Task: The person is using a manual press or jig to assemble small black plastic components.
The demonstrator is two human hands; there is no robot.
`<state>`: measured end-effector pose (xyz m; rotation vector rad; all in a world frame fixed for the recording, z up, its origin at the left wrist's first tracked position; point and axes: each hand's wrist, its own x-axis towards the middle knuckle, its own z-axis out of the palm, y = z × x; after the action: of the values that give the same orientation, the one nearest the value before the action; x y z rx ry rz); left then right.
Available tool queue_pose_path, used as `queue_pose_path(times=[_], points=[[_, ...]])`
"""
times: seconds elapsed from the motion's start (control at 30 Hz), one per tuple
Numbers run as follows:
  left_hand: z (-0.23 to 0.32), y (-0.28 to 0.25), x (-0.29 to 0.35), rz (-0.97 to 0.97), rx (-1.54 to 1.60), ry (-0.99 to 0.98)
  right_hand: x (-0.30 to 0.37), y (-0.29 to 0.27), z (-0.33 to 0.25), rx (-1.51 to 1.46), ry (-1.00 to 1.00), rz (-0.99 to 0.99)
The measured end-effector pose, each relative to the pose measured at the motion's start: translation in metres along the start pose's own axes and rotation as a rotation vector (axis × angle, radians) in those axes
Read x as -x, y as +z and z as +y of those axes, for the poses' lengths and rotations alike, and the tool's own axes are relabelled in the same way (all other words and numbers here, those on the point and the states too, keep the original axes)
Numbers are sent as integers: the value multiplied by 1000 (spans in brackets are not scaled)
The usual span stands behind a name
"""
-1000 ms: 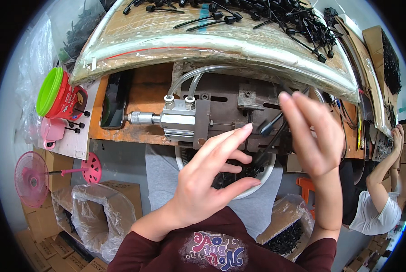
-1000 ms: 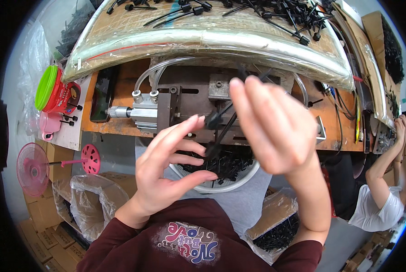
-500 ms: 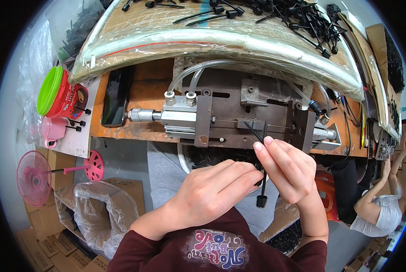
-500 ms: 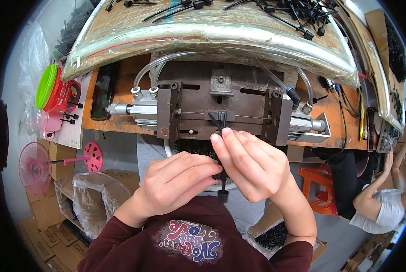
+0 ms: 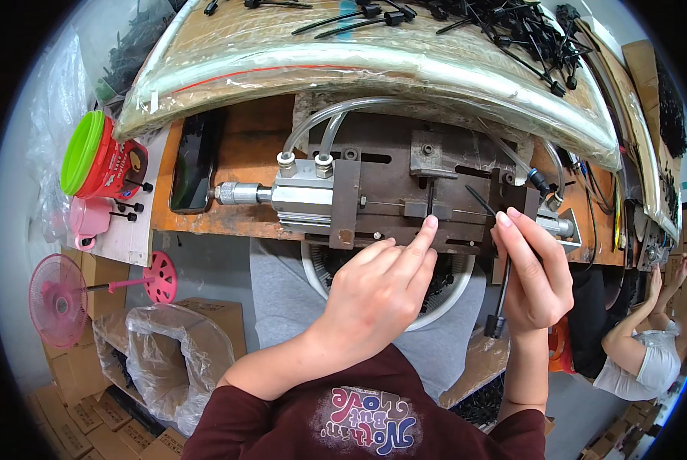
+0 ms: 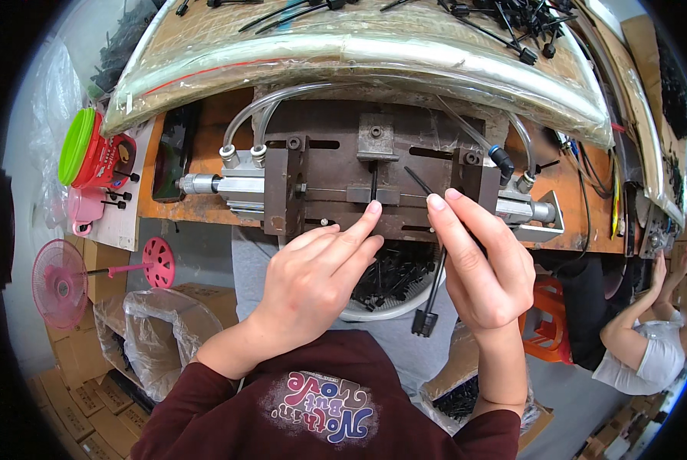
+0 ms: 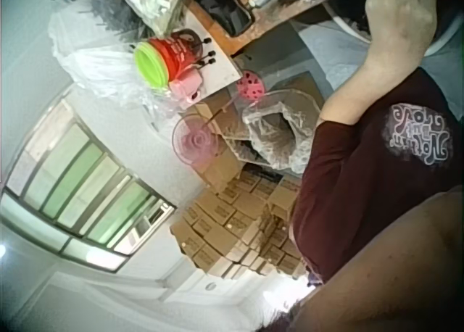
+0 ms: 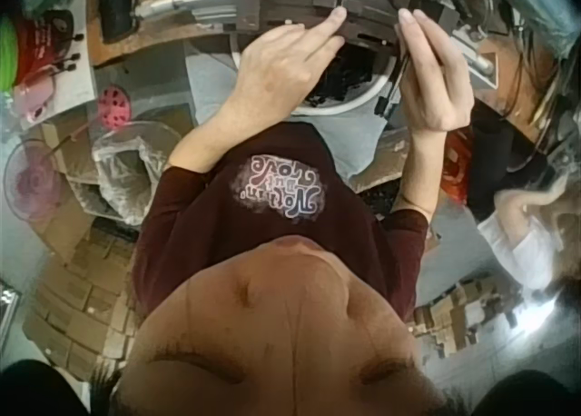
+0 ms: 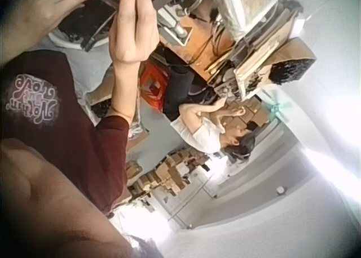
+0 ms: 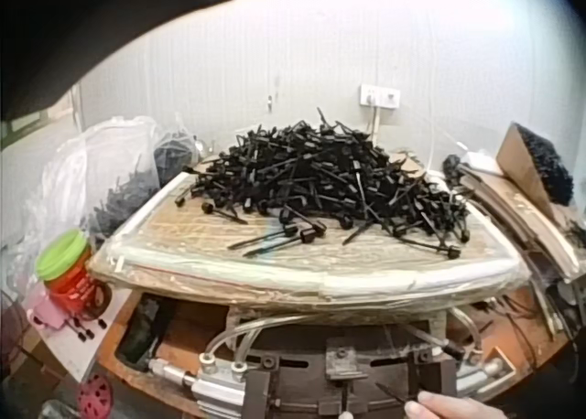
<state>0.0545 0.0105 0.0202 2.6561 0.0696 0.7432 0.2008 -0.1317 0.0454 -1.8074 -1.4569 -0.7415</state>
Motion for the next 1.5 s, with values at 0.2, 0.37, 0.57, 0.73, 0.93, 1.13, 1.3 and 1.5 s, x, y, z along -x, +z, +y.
queue_pose_path(times=[0.2,0.37,0.57,0.73,0.93,1.13,1.3,1.5], points=[[-1,-1,-3,-44,27,-68,-4,-3,-2,-25,61,18],[0,-3,-3,-62,16,-72,-2,-3,-5,127,4,-2],[12,-25,-2,44,697,-144,-3,-4,-14,218,-89,-121],[17,-28,2,72,670,-19,-6,8,-19,142,-116,-112],[7,-13,6,59,228,-78,1,2,-18,-72,230,34],[3,8,2,77,2,-23,9,-12,-16,-366,344,84],[3,2,-4,-3,-53,-24,7,-9,-30,-676,526,293],[4,-6,-4,-82,-85,-45,12,-32,-29,-501,504,56]])
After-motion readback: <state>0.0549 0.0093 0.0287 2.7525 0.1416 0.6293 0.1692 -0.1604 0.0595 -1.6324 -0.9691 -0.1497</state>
